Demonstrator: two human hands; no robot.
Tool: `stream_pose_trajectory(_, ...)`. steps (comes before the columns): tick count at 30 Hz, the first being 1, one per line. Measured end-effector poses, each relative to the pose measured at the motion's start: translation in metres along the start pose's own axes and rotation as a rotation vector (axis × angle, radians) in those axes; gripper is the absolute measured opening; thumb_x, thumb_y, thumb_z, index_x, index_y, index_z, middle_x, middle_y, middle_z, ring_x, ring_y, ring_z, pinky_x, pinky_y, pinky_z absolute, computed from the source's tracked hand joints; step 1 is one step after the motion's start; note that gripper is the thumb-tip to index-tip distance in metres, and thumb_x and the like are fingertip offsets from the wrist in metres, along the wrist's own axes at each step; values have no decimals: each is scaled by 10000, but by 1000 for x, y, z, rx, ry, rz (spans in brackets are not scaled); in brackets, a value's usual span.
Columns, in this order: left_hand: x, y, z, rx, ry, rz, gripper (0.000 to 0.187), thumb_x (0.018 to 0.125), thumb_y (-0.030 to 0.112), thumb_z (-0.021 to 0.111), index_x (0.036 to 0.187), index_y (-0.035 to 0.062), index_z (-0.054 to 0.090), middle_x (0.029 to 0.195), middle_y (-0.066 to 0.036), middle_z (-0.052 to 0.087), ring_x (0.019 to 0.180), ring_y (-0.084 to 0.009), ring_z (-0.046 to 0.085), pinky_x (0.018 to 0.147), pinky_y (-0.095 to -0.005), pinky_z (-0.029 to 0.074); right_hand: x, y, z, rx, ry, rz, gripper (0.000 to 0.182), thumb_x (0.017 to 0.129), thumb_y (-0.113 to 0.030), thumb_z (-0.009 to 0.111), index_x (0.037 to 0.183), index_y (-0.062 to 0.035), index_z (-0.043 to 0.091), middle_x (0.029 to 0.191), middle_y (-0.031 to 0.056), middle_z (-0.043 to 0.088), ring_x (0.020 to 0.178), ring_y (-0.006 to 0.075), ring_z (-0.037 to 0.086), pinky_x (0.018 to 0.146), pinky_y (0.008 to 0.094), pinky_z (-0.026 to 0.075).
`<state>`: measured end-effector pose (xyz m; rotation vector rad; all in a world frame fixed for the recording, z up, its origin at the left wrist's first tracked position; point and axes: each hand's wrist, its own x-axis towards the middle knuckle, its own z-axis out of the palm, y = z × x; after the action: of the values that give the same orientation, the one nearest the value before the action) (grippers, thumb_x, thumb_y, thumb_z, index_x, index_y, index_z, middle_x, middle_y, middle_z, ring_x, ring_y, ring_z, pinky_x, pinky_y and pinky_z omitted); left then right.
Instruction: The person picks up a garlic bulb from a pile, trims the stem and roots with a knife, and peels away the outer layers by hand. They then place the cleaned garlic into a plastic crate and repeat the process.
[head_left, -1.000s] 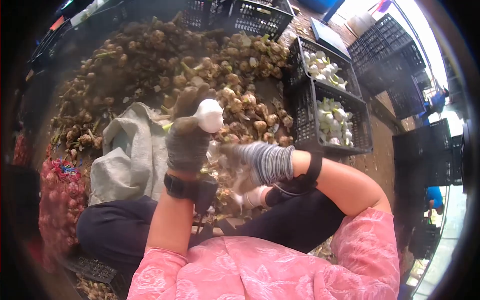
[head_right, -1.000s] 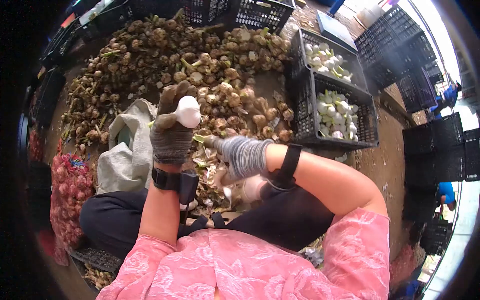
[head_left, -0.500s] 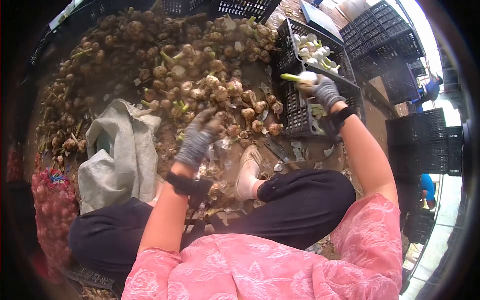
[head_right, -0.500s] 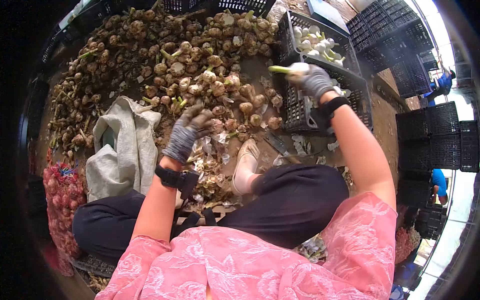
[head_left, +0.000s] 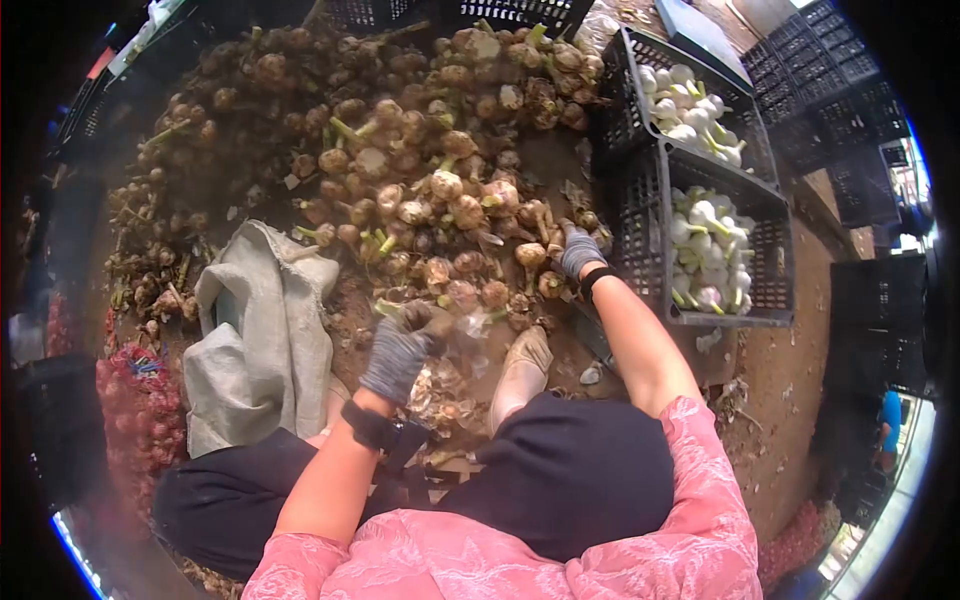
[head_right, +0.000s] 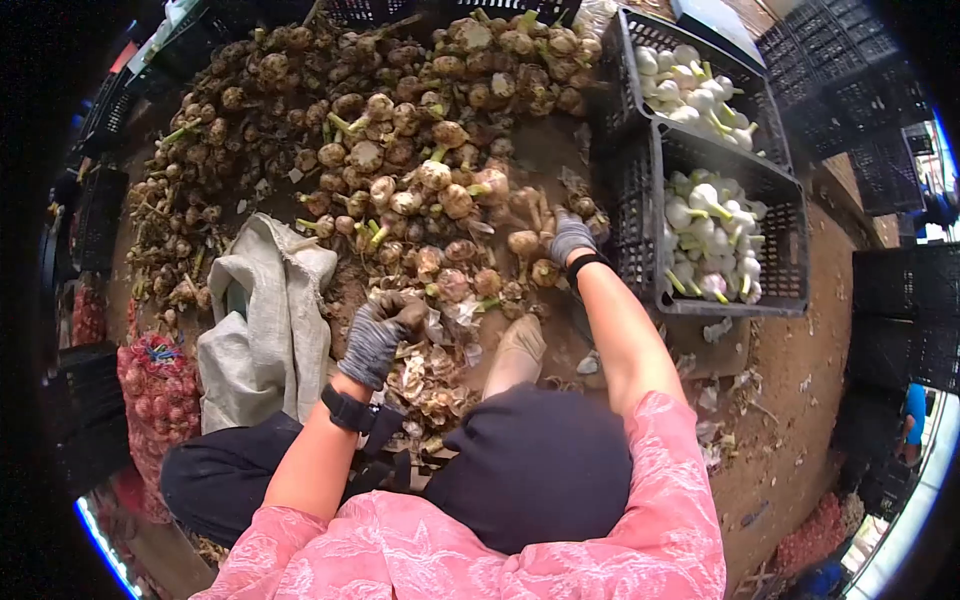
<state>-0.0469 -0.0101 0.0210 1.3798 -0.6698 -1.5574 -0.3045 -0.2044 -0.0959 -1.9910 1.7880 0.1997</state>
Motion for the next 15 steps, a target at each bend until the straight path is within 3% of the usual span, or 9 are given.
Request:
stream_pose_trajectory(4, -1, 0, 3, -128, -42, -62, 455, 771, 100, 643, 1176, 34, 449, 949, -57, 565, 813, -131, 565, 697, -259, 489, -21, 0, -3, 321, 24, 158, 660, 650, -201, 738, 1214, -85, 417, 1011, 187, 559, 940, 263, 550, 780, 343, 473)
stream_pose_trajectory(5, -3, 0, 4, -162, -90, -5, 565, 774, 90, 637, 1269, 43, 367, 1040, -69, 542, 903, -143, 559, 757, -267, 487, -21, 15, 11, 577, 15, 62, 656, 635, -191, 759, 1180, -69, 415, 977, 137, 553, 893, 196, 545, 732, 313, 484)
stream_pose_trajectory(6, -1, -4, 6, -175, -89, -1, 565, 774, 90, 637, 1269, 43, 367, 1040, -69, 542, 903, -143, 559, 757, -267, 487, -18, 27, 31, 1042, -27, -11, 804, 546, -252, 823, 1202, -79, 391, 976, 125, 554, 876, 217, 532, 747, 336, 468)
stream_pose_trajectory(8, 4, -12, 8, -116, -158, 110, 684, 784, 77, 622, 1345, 78, 231, 1154, -87, 479, 1008, -161, 518, 824, -287, 464, -54, 0, 1, 975, -8, -286, 817, 523, -231, 839, 1187, -76, 388, 1029, 116, 509, 951, 195, 502, 805, 326, 452)
stream_pose_trajectory(10, 3, -8, 17, -142, -148, 87, 715, 767, 54, 637, 1350, 99, 225, 1223, -93, 419, 1058, -196, 495, 870, -326, 444, -85, -34, -35, 917, -98, -461, 780, 534, -181, 834, 1170, -69, 398, 1076, 100, 472, 1010, 188, 474, 871, 305, 419)
stream_pose_trajectory(11, 7, -15, 17, -92, -160, 186, 685, 765, 50, 637, 1335, 95, 261, 1228, -96, 417, 1064, -201, 493, 873, -337, 444, -114, -66, -65, 1062, -254, -485, 802, 531, -186, 836, 1185, -63, 390, 1102, 90, 475, 1033, 191, 467, 911, 307, 387)
stream_pose_trajectory(13, -3, 7, 23, 31, -289, 481, 526, 791, 129, 623, 1259, 72, 390, 1213, -116, 443, 1049, -232, 500, 863, -369, 452, -141, -94, -92, 957, -417, -637, 763, 586, -160, 803, 1217, -60, 387, 1172, 82, 465, 1065, 176, 454, 916, 310, 383)
stream_pose_trajectory(14, -10, 17, 26, 32, -213, 383, 398, 832, 240, 573, 1170, 53, 473, 1144, -136, 504, 1019, -272, 519, 856, -363, 461, -154, -108, -100, 1008, -541, -675, 736, 609, -151, 789, 1222, -58, 392, 1185, 85, 467, 1078, 167, 448, 917, 307, 382)
stream_pose_trajectory(15, -12, 23, 28, -281, -314, 170, 384, 848, 288, 535, 1146, 52, 486, 1112, -145, 528, 1008, -289, 527, 863, -383, 459, -159, -115, -107, 798, -550, -696, 629, 656, -124, 755, 1201, -60, 447, 1174, 90, 496, 1084, 162, 450, 910, 303, 388)
